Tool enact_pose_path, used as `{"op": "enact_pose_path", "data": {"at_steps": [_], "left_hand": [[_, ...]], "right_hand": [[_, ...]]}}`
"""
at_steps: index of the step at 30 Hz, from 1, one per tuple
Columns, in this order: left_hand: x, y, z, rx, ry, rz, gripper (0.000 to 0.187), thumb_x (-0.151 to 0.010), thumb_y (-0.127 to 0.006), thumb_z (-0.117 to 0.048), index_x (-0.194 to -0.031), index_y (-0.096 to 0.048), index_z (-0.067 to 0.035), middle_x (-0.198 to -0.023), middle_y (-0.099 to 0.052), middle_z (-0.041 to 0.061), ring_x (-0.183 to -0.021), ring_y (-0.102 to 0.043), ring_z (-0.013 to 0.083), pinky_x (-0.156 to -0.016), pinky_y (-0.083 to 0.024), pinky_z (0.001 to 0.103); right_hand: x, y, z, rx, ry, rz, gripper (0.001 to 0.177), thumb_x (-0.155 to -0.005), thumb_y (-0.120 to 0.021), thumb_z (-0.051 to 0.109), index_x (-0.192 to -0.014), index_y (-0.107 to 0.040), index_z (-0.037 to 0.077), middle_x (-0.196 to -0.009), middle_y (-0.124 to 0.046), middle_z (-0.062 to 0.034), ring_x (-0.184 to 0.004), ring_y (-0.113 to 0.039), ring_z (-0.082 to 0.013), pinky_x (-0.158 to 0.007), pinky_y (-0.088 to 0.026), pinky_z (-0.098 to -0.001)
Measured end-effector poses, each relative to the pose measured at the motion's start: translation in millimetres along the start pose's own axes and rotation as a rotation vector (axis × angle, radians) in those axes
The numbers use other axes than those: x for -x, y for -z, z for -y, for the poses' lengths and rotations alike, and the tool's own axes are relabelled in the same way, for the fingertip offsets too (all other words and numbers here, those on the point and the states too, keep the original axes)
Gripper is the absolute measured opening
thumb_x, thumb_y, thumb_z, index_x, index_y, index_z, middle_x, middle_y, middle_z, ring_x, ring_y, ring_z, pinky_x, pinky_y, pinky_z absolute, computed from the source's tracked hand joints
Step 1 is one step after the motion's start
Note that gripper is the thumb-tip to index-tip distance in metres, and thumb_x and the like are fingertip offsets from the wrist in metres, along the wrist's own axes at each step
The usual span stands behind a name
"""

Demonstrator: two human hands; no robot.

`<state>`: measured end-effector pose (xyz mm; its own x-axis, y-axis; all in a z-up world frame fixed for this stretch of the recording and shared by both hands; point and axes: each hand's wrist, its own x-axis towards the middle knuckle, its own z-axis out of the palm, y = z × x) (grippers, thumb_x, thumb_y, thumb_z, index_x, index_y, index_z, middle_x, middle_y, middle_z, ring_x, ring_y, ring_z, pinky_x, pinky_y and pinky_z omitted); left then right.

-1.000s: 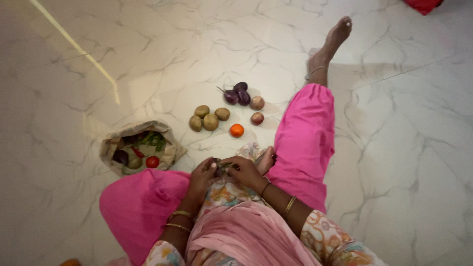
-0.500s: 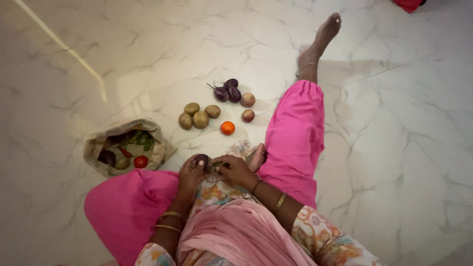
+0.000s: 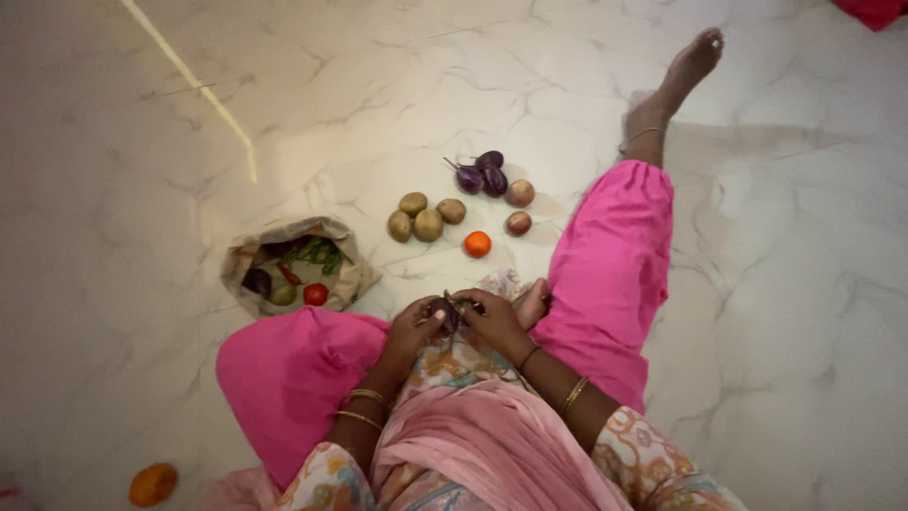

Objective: The person sits on the floor and peels potatoes and eggplants using a small knife. They handle the vegetables one at a time, removing the skin and placing the peeled items into a nearby bag.

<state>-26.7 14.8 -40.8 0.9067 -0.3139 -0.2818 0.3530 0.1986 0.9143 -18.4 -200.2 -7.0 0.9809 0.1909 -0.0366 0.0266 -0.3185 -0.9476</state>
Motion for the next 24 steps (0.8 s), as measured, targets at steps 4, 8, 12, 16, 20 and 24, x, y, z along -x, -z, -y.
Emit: {"op": "enact_pose_path", "data": {"at_steps": [4,8,12,16,20,24], "left_hand": [[-2.5,-3.7,-4.1,0.1,0.028,-0.113,0.049,-0.095,-0.066,-0.018,-0.141,-0.054,-0.006,-0.117,-0.068,0.009,-0.094,-0.068,0.0177,-0.073,-0.059,0.032],[-4.1,-1.7,-7.3,0.202,0.038,-0.181,0.052,-0.098,-0.06,-0.021,-0.147,-0.047,-0.008,-0.125,-0.065,0.008,-0.099,-0.068,0.0177,-0.078,-0.061,0.035],[-8.2,-5.2,-5.6,0.153,0.018,-0.242,0.05,-0.102,-0.059,-0.025,-0.146,-0.049,-0.006,-0.124,-0.067,0.012,-0.099,-0.069,0.019,-0.078,-0.061,0.035],[-8.7,-3.7,-3.2,0.108,0.074,-0.217,0.047,-0.1,-0.061,-0.025,-0.142,-0.056,-0.004,-0.119,-0.068,0.009,-0.093,-0.067,0.0179,-0.075,-0.06,0.035],[-4.2,-1.7,0.6,0.021,0.064,-0.09,0.043,-0.104,-0.061,-0.027,-0.14,-0.061,-0.003,-0.115,-0.07,0.008,-0.091,-0.066,0.0151,-0.074,-0.057,0.03],[-5.4,-3.8,0.4,0.088,0.021,-0.063,0.041,-0.102,-0.061,-0.023,-0.138,-0.059,-0.003,-0.119,-0.07,0.007,-0.1,-0.068,0.0132,-0.082,-0.06,0.029]], "right_hand": [[4.6,0.0,4.9,0.058,-0.017,0.013,0.032,-0.09,-0.069,0.011,-0.121,-0.074,0.011,-0.108,-0.077,-0.0082,-0.092,-0.073,-0.0164,-0.083,-0.058,-0.0301],[8.3,-0.1,13.8,-0.003,0.051,0.095,0.031,-0.091,-0.067,0.008,-0.121,-0.075,0.011,-0.11,-0.075,-0.0085,-0.095,-0.074,-0.016,-0.085,-0.059,-0.0299],[11.0,-1.0,20.5,0.045,0.151,0.157,0.031,-0.091,-0.068,0.008,-0.121,-0.075,0.011,-0.107,-0.074,-0.0087,-0.096,-0.073,-0.017,-0.087,-0.058,-0.0303],[9.7,0.6,21.1,0.098,0.165,0.079,0.028,-0.09,-0.07,0.007,-0.117,-0.076,0.01,-0.111,-0.076,-0.0083,-0.101,-0.072,-0.0174,-0.089,-0.056,-0.031],[6.1,2.6,17.1,0.018,0.011,0.023,0.029,-0.092,-0.068,0.01,-0.121,-0.074,0.01,-0.112,-0.077,-0.0072,-0.099,-0.073,-0.0161,-0.088,-0.057,-0.0303],[5.0,0.4,14.7,-0.003,-0.079,0.004,0.03,-0.094,-0.068,0.012,-0.123,-0.074,0.011,-0.109,-0.079,-0.0087,-0.096,-0.072,-0.0169,-0.086,-0.058,-0.0314]]}}
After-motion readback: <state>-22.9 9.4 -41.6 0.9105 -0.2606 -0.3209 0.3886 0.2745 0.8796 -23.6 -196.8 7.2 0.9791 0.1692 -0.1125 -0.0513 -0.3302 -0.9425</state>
